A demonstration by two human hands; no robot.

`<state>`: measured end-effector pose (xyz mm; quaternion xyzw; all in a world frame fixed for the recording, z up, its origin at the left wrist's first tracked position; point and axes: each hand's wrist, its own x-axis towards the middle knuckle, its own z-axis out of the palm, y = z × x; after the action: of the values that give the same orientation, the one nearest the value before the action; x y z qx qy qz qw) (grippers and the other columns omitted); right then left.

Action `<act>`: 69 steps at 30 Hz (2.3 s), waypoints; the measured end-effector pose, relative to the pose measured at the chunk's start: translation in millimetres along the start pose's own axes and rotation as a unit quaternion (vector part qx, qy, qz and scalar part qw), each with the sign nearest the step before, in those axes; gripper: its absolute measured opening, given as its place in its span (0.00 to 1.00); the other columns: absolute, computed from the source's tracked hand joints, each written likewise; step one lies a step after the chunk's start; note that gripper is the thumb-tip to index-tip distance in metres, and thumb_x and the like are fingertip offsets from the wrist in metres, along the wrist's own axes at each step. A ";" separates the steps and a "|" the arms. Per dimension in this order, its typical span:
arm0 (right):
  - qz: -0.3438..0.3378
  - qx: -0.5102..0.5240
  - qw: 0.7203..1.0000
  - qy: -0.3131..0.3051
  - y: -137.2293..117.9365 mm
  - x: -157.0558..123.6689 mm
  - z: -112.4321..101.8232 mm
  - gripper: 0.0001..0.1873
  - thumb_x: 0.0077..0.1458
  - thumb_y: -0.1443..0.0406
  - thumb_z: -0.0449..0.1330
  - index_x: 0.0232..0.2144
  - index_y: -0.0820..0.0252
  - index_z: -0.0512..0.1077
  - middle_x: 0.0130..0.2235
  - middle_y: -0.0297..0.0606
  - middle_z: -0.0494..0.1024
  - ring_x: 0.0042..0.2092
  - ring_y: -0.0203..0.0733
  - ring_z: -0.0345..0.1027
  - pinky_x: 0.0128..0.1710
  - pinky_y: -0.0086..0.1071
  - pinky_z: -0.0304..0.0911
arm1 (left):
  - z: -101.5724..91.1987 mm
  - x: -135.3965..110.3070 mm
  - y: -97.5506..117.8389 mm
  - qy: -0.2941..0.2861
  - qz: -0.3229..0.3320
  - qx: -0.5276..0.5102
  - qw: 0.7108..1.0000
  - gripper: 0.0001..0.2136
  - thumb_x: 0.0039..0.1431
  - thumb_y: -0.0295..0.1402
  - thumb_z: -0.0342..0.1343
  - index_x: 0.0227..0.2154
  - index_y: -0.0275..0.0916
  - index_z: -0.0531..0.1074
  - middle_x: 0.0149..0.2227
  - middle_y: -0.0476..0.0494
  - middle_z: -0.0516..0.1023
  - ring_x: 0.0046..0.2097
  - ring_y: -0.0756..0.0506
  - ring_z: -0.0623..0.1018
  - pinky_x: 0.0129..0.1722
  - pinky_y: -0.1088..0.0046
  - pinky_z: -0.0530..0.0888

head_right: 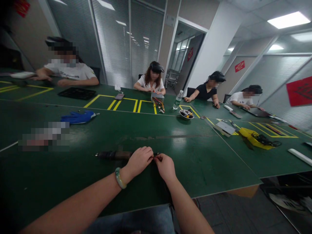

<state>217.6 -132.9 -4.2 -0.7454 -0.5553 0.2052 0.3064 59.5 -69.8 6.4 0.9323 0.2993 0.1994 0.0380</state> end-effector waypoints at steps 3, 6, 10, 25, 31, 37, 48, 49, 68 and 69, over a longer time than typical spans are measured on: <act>0.017 0.001 1.000 0.004 -0.5 1.5 1.7 0.06 0.56 0.64 0.59 0.30 0.57 0.76 0.31 0.33 0.79 0.33 0.38 0.72 0.32 0.27 0.58 | -0.3 -0.7 0.7 0.003 0.002 0.001 1.000 0.02 0.62 0.28 0.53 0.33 0.39 0.67 0.39 0.46 0.69 0.42 0.44 0.68 0.41 0.66 0.65; 0.023 0.002 1.000 -0.001 0.1 2.6 3.1 0.06 0.56 0.63 0.59 0.30 0.57 0.76 0.31 0.32 0.78 0.32 0.38 0.71 0.32 0.27 0.58 | 0.1 -1.5 0.9 0.004 0.001 0.002 1.000 0.02 0.62 0.28 0.53 0.33 0.39 0.67 0.39 0.46 0.69 0.42 0.44 0.68 0.40 0.66 0.65; 0.027 -0.005 1.000 0.005 -0.5 0.3 4.1 0.07 0.56 0.62 0.59 0.30 0.57 0.75 0.31 0.32 0.78 0.33 0.37 0.71 0.31 0.27 0.58 | -0.3 -1.4 0.9 -0.002 0.000 0.002 1.000 0.02 0.62 0.28 0.53 0.33 0.39 0.67 0.39 0.46 0.69 0.42 0.44 0.68 0.40 0.66 0.64; -0.088 -0.221 0.970 0.039 -20.3 -3.7 -1.0 0.08 0.57 0.70 0.56 0.29 0.57 0.74 0.34 0.37 0.76 0.36 0.41 0.68 0.38 0.31 0.56 | -1.1 -4.4 -1.0 -0.008 0.005 -0.012 1.000 0.05 0.62 0.24 0.49 0.36 0.39 0.67 0.41 0.45 0.70 0.42 0.44 0.69 0.42 0.66 0.67; -0.213 -0.197 0.955 0.056 -11.8 1.5 3.0 0.14 0.56 0.74 0.52 0.41 0.58 0.72 0.50 0.42 0.72 0.52 0.45 0.63 0.55 0.39 0.52 | -19.8 -11.4 3.0 0.061 0.002 -0.086 0.994 0.09 0.60 0.26 0.51 0.42 0.40 0.67 0.46 0.44 0.70 0.49 0.43 0.69 0.52 0.63 0.65; -0.213 -0.207 0.955 -0.002 -4.8 20.6 0.5 0.05 0.58 0.71 0.55 0.33 0.58 0.69 0.37 0.36 0.74 0.41 0.41 0.65 0.42 0.31 0.56 | -25.6 -20.2 2.3 -0.036 0.161 -0.169 0.972 0.06 0.57 0.27 0.52 0.37 0.42 0.70 0.39 0.49 0.74 0.40 0.47 0.73 0.42 0.70 0.68; -0.019 -0.324 0.938 0.120 74.3 40.1 -79.3 0.09 0.62 0.66 0.51 0.33 0.59 0.70 0.39 0.39 0.74 0.42 0.41 0.67 0.41 0.31 0.55 | -13.1 -21.7 -19.0 -0.170 0.145 -0.250 0.942 0.08 0.53 0.28 0.56 0.35 0.45 0.75 0.36 0.52 0.76 0.35 0.51 0.75 0.35 0.78 0.69; 0.033 -0.328 0.935 0.134 91.7 35.2 -93.9 0.10 0.63 0.65 0.50 0.33 0.59 0.70 0.40 0.39 0.74 0.41 0.42 0.67 0.40 0.31 0.55 | -14.1 -21.4 -18.9 -0.172 0.143 -0.253 0.941 0.07 0.53 0.29 0.56 0.35 0.45 0.76 0.36 0.52 0.76 0.35 0.51 0.75 0.35 0.78 0.69; 0.375 -0.232 0.851 0.286 214.1 -8.3 -177.5 0.21 0.59 0.55 0.47 0.43 0.60 0.74 0.42 0.53 0.75 0.46 0.63 0.69 0.37 0.47 0.63 | -9.5 -20.3 -18.8 -0.176 0.123 -0.264 0.940 0.07 0.56 0.31 0.54 0.36 0.45 0.76 0.37 0.52 0.76 0.36 0.50 0.75 0.35 0.78 0.68; 0.371 -0.235 0.851 0.288 213.5 -9.2 -176.7 0.22 0.59 0.55 0.47 0.43 0.60 0.74 0.43 0.53 0.75 0.45 0.63 0.69 0.37 0.47 0.63 | -10.5 -20.2 -18.8 -0.178 0.121 -0.266 0.940 0.07 0.56 0.31 0.54 0.36 0.45 0.76 0.37 0.52 0.76 0.36 0.50 0.75 0.35 0.78 0.68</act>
<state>478.9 -223.8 -22.1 -0.9715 -0.1560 -0.0566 0.1695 30.2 -66.5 5.4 0.9377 0.1086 0.1057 0.3126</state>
